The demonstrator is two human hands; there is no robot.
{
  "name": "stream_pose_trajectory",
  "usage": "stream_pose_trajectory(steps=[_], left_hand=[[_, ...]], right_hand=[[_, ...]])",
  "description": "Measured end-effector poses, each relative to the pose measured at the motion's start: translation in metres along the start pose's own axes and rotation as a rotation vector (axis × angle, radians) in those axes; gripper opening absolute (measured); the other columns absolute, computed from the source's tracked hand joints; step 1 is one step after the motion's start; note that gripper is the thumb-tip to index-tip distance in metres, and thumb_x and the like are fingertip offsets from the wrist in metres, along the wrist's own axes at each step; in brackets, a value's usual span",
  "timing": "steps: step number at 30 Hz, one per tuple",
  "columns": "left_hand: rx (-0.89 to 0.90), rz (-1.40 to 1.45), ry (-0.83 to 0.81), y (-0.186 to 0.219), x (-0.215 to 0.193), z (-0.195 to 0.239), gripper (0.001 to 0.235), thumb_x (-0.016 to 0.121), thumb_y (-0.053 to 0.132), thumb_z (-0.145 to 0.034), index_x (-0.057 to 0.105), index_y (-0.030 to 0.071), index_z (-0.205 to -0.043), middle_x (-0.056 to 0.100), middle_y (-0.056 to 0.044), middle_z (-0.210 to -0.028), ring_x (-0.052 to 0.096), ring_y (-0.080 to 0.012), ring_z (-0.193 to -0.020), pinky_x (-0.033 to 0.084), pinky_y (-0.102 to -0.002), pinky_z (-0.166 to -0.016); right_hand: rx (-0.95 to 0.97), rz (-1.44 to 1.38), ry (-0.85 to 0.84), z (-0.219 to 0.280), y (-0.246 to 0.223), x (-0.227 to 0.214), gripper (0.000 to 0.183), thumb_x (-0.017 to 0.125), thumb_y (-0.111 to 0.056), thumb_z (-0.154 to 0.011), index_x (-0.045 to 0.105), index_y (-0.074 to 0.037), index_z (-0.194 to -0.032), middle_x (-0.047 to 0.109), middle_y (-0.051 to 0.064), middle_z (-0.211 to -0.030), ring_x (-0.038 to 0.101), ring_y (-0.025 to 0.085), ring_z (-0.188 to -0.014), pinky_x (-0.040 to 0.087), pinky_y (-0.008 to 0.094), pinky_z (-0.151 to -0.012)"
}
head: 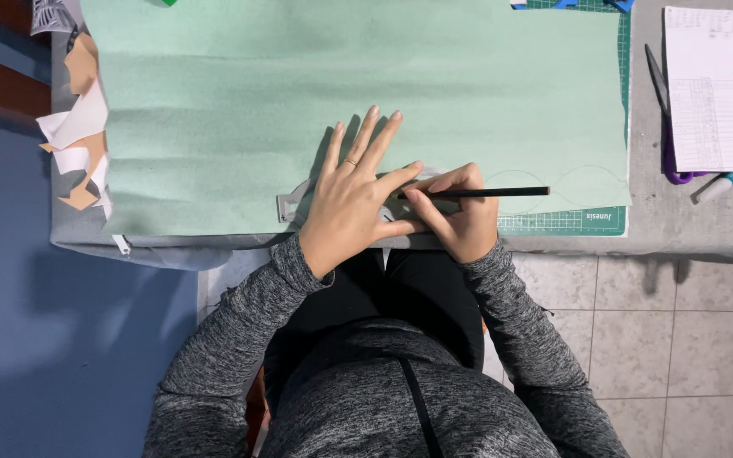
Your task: Tracing patterns onto a leather sheet using templates and a pencil.
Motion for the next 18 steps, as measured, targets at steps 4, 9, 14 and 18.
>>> stream_pose_trajectory(steps=[4,9,14,18], left_hand=[[0.001,0.004,0.007,0.0,0.0,0.001,0.076,0.092,0.053,-0.061,0.074,0.018,-0.126,0.018,-0.016,-0.164,0.011,-0.0364,-0.153,0.006,-0.069,-0.121],[-0.003,0.005,-0.004,-0.002,0.002,0.001,0.076,0.092,0.052,-0.061,0.073,0.019,-0.127,0.019,-0.016,-0.164,0.011,-0.0366,-0.153,0.006,-0.069,-0.121],[-0.008,0.008,-0.006,-0.004,0.005,0.001,0.076,0.091,0.056,-0.063,0.074,0.018,-0.126,0.019,-0.017,-0.164,0.011,-0.0382,-0.152,0.007,-0.071,-0.12],[0.0,-0.013,-0.018,-0.001,0.001,0.0,0.075,0.089,0.055,-0.065,0.073,0.017,-0.127,0.018,-0.017,-0.164,0.01,-0.0367,-0.153,0.008,-0.068,-0.121]], right_hand=[[0.0,0.007,-0.004,0.0,0.0,0.001,0.032,0.077,-0.002,-0.091,0.046,-0.003,-0.095,0.075,0.017,-0.091,0.076,0.022,-0.082,0.06,0.027,-0.069],[-0.025,0.05,-0.008,0.0,-0.002,0.002,0.033,0.077,-0.001,-0.092,0.044,-0.003,-0.095,0.075,0.018,-0.091,0.077,0.023,-0.083,0.061,0.027,-0.067],[-0.159,0.309,0.073,0.001,0.016,-0.009,0.04,0.084,-0.006,-0.09,0.044,-0.002,-0.096,0.076,0.016,-0.091,0.074,0.022,-0.071,0.056,0.029,-0.054],[-0.082,0.356,0.107,0.003,0.007,-0.029,0.034,0.08,-0.002,-0.094,0.046,-0.002,-0.096,0.075,0.012,-0.093,0.068,0.02,-0.067,0.053,0.03,-0.057]])
Point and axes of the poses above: each hand's wrist, its own z-axis away from the middle knuckle, its own x-axis out of the palm, y = z × x, the point moved 4 cm from there along -z, towards the middle knuckle
